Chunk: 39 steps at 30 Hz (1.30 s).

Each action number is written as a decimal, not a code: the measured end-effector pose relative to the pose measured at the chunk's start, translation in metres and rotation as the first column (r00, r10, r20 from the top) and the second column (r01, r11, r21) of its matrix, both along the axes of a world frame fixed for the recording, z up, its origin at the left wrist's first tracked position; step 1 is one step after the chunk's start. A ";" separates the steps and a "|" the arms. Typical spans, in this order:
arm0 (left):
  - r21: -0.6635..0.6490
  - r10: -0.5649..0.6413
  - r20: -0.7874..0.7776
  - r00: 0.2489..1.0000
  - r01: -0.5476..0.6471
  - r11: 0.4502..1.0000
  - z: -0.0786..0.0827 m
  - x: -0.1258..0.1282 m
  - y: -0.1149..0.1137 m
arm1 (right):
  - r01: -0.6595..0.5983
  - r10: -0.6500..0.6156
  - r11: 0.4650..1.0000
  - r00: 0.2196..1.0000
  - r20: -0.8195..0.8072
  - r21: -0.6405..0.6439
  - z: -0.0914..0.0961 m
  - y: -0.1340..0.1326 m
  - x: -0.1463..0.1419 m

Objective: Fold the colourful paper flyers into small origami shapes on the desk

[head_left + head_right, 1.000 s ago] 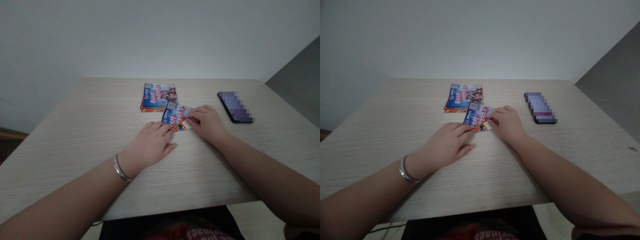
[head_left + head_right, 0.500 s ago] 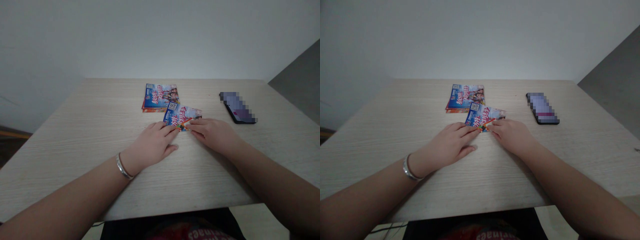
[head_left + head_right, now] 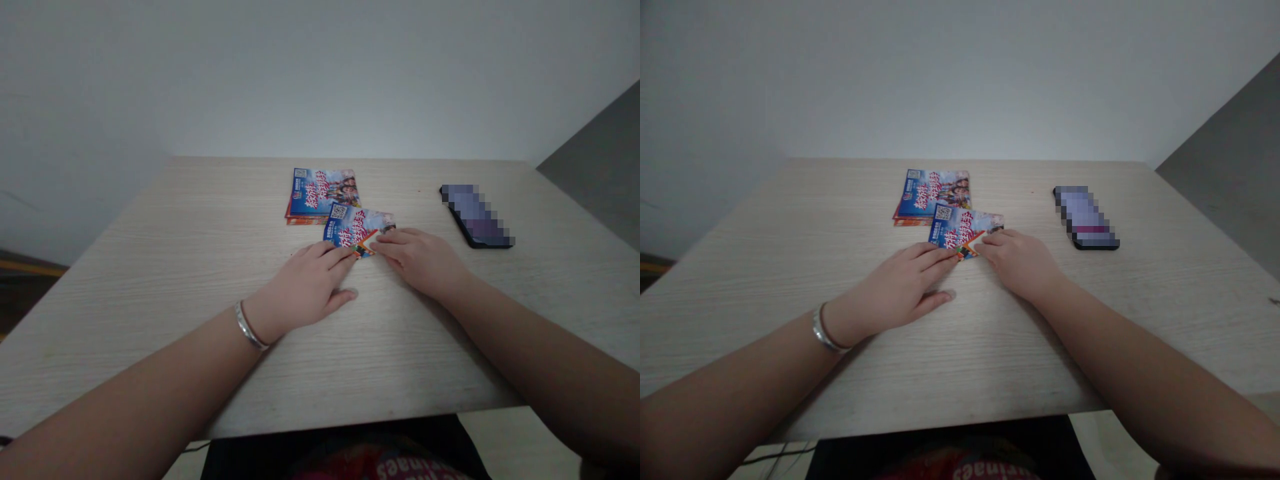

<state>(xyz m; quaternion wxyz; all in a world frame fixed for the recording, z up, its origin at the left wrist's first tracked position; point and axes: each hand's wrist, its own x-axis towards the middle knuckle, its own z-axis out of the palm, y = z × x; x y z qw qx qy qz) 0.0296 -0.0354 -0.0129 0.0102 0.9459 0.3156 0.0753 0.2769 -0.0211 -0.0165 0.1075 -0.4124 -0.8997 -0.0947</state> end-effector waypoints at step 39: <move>0.014 -0.026 -0.207 0.978 0.030 0.999 0.036 -0.018 0.004 | -0.087 0.088 0.996 0.995 0.044 -0.016 0.002 -0.009 0.002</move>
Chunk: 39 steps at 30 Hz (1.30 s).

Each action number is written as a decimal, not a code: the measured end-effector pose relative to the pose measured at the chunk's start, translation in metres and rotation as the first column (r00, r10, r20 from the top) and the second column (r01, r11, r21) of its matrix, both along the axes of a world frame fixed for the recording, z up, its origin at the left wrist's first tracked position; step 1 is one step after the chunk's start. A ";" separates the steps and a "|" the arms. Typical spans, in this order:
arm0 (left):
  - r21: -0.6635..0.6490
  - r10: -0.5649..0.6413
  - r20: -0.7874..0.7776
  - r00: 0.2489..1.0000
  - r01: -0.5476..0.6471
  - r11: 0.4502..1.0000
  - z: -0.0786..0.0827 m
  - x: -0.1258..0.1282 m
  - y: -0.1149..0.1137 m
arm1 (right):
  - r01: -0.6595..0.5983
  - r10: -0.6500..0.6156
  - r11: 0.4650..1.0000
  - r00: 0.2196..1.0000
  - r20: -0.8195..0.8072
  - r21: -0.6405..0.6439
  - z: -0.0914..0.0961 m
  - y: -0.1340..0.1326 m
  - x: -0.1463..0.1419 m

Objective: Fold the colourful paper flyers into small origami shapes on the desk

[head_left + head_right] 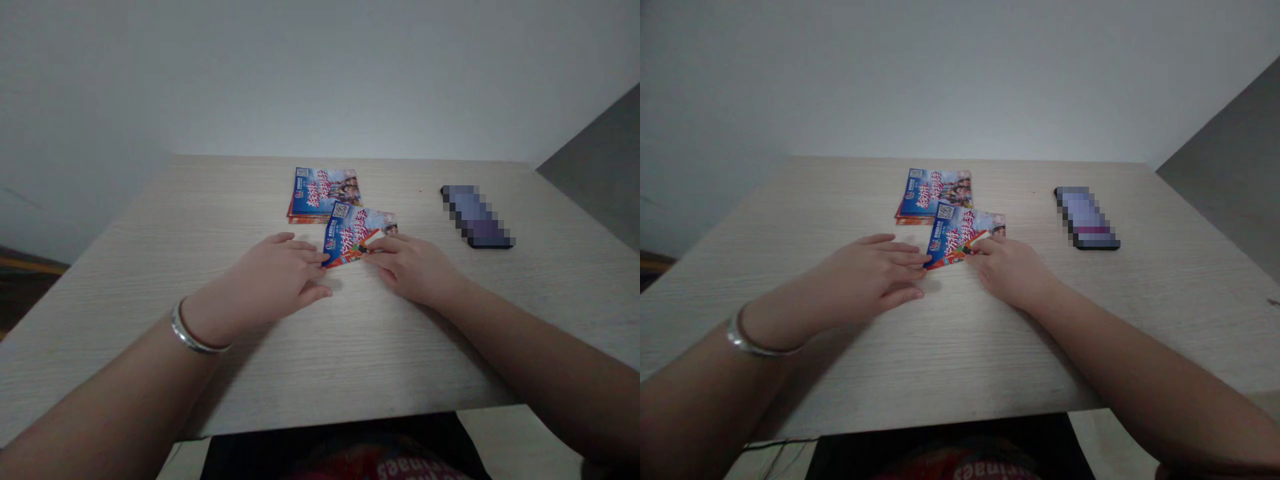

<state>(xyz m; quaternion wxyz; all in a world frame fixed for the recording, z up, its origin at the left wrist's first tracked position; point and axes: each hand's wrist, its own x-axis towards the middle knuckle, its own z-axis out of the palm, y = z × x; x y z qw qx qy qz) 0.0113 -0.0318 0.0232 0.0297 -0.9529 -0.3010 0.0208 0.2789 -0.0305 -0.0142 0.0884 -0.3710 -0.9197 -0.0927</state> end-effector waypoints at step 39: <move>0.097 0.014 0.128 0.992 -0.027 0.995 -0.024 0.017 0.003 | 0.029 -0.033 0.998 0.998 0.061 0.060 0.005 -0.008 -0.028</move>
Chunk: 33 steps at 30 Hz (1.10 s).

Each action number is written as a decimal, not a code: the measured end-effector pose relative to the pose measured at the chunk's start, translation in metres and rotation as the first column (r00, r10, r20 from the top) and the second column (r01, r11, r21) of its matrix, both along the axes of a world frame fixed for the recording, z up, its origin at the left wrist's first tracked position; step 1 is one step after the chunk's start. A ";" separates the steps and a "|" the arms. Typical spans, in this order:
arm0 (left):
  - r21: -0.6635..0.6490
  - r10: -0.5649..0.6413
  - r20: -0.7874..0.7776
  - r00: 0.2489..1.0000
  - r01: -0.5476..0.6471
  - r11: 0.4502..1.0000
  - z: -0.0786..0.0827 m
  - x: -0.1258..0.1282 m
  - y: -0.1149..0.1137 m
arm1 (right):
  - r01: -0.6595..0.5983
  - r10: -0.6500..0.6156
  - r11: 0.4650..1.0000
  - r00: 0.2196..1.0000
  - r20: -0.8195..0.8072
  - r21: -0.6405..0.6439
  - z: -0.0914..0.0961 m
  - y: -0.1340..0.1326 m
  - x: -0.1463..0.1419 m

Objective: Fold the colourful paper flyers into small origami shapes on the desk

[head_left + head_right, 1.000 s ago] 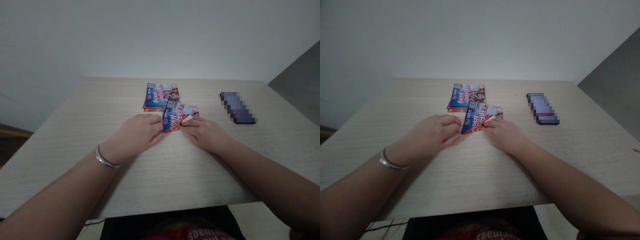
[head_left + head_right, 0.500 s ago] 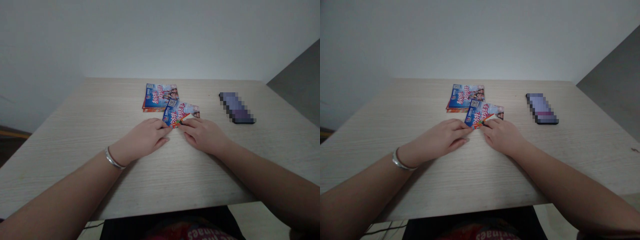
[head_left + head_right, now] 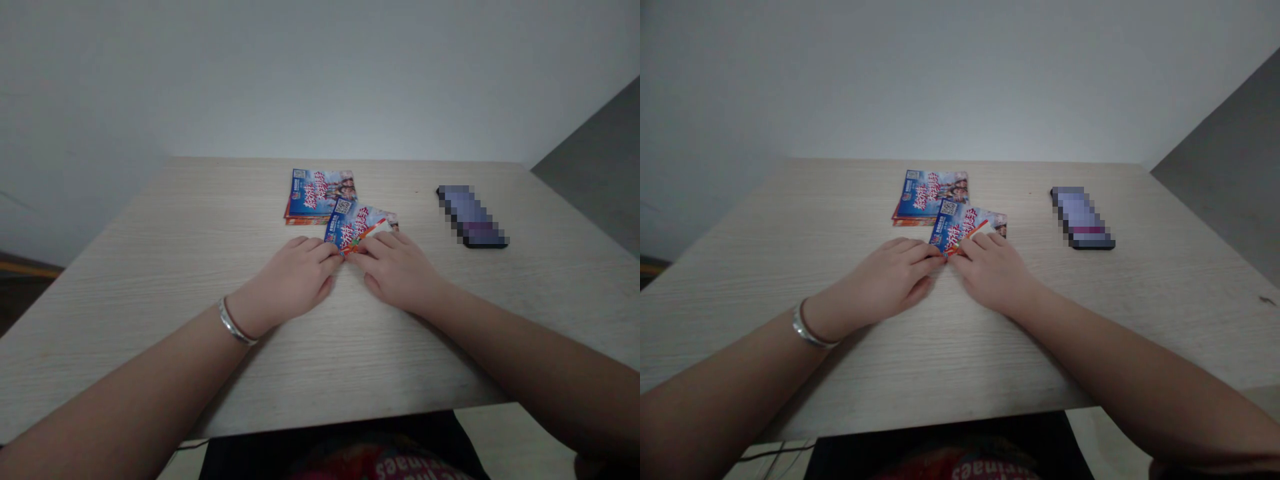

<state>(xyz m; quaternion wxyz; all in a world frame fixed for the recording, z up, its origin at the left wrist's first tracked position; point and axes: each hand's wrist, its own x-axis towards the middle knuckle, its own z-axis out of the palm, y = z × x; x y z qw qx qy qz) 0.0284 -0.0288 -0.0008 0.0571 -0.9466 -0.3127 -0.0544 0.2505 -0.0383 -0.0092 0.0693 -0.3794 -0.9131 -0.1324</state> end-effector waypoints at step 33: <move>-0.009 0.033 -0.019 0.999 -0.033 0.999 0.001 0.003 -0.002 | 0.203 -0.207 0.977 0.977 0.057 0.069 0.013 0.021 0.041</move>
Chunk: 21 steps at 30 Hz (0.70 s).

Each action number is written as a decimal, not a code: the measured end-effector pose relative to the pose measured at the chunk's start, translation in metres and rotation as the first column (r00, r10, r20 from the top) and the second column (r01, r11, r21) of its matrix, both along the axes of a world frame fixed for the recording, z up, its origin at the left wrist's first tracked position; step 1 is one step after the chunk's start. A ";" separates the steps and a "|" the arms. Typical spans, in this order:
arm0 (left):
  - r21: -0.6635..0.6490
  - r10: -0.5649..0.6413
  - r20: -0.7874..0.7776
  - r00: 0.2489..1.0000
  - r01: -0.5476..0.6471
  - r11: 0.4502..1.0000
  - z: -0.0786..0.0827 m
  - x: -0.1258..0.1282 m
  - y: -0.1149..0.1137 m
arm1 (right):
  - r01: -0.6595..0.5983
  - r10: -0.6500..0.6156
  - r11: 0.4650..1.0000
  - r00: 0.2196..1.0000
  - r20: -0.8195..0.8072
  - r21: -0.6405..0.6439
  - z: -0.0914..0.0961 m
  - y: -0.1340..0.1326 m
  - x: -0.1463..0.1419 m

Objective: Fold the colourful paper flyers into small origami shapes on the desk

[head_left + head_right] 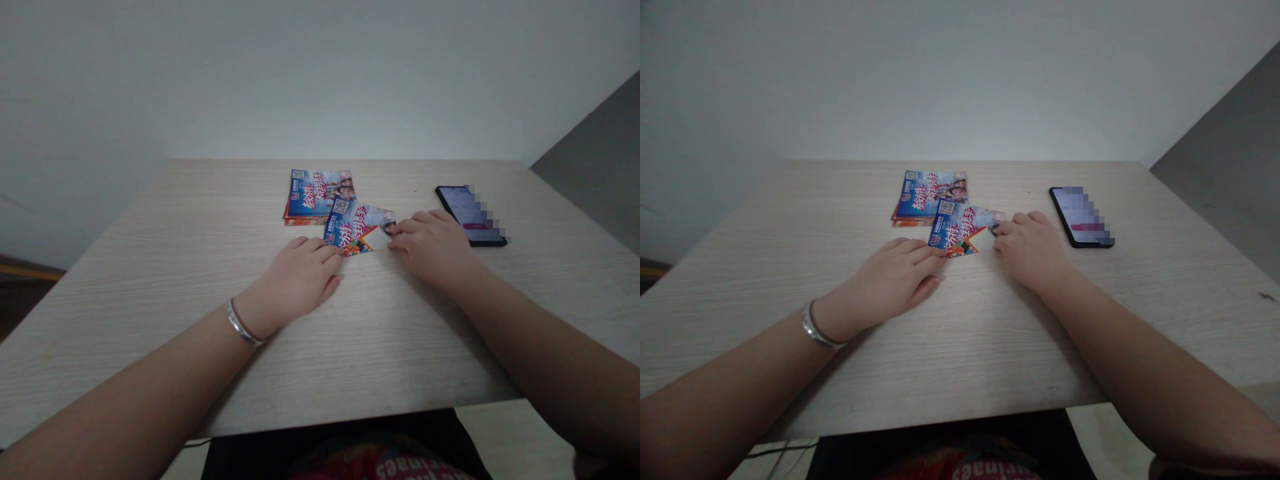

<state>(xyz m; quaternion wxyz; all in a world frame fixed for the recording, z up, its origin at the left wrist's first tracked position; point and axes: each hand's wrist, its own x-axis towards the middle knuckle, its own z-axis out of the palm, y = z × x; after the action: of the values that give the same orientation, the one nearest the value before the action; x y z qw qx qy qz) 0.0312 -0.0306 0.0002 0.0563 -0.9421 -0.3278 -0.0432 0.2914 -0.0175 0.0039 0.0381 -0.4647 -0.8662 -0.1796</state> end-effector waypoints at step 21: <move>-0.087 -0.113 0.198 0.974 0.133 0.987 -0.009 -0.014 0.016 | -0.290 0.261 0.948 0.945 -0.199 -0.131 -0.016 -0.010 -0.020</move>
<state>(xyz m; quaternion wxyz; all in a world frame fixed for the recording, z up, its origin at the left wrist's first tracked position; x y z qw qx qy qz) 0.0174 -0.0142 -0.0093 -0.0257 -0.9536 -0.2744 -0.1210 0.2717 -0.0275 -0.0125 0.1038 -0.3546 -0.9273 -0.0607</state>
